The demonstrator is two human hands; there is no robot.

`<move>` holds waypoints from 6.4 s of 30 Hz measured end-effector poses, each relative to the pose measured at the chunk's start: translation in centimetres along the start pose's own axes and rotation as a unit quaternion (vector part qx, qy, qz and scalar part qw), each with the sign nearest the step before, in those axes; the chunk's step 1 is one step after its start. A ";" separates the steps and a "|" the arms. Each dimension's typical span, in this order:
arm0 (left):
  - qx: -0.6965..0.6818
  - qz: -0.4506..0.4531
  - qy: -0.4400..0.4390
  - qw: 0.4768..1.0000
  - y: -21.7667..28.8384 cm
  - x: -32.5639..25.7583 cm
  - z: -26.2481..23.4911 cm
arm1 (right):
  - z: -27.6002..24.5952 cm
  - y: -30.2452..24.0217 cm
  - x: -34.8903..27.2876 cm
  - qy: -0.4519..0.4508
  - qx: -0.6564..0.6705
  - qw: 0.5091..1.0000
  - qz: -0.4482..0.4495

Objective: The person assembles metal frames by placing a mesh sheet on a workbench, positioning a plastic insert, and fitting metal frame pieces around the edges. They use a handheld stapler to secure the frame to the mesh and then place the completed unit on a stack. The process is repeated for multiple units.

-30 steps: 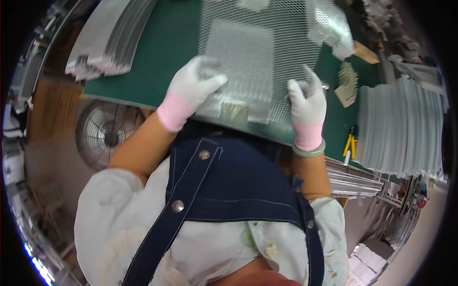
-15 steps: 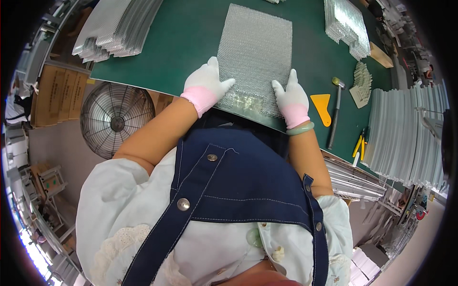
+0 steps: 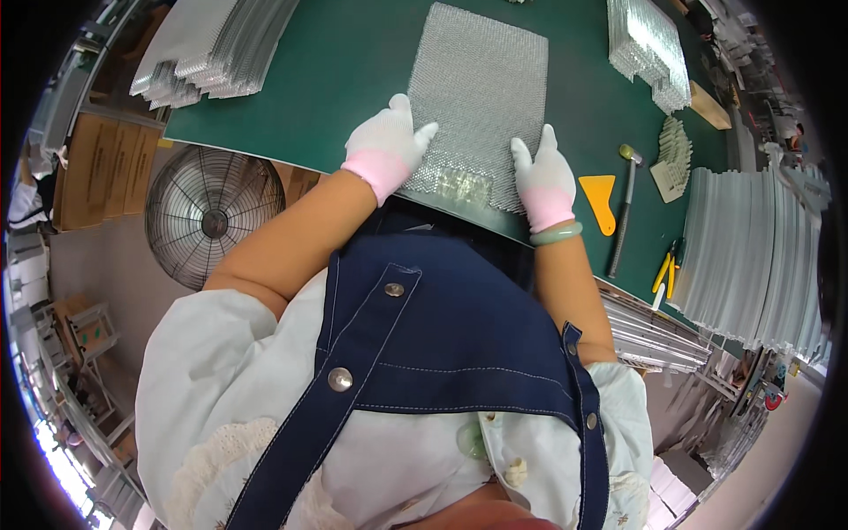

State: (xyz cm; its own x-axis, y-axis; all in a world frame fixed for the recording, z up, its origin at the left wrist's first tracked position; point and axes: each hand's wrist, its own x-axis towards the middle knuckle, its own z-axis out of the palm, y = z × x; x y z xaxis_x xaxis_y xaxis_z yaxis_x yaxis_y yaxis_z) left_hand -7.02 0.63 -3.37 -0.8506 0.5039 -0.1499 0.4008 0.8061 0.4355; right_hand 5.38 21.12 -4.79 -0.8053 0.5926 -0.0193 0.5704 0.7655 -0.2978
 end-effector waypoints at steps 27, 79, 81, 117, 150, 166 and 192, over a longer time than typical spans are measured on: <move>0.122 -0.017 0.040 0.992 0.9 -0.5 -0.6 | -1.3 -2.2 0.5 -0.071 -0.088 0.991 0.072; 0.167 0.378 0.023 0.910 -0.6 -5.6 2.4 | -8.1 26.9 5.3 0.167 -0.212 0.957 0.103; 0.158 0.376 0.030 0.913 -0.6 -5.9 2.2 | -6.9 25.8 3.3 0.155 -0.210 0.958 0.119; -0.695 -0.129 -0.200 0.679 -5.6 -11.3 7.4 | 5.7 -2.3 -16.7 -0.223 0.715 0.617 0.241; -0.695 -0.167 -0.316 0.624 -5.8 -12.3 6.7 | 4.4 -2.3 -16.3 -0.190 0.735 0.619 0.200; -0.631 -0.162 -0.278 0.706 -5.7 -11.9 6.4 | 4.1 -1.2 -15.9 -0.191 0.669 0.692 0.196; -0.623 -0.166 -0.253 0.722 -5.3 -11.8 6.9 | 3.9 -0.8 -16.2 -0.126 0.693 0.685 0.187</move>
State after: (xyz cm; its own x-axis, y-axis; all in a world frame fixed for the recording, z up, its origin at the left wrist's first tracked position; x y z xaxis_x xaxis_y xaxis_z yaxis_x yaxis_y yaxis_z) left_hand 3.26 -7.49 -10.05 -0.4698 0.6507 -0.5966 -0.6808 0.1632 0.7140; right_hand 17.32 9.89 -7.95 -0.7471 0.4857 -0.4538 0.1839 -0.5050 -0.8433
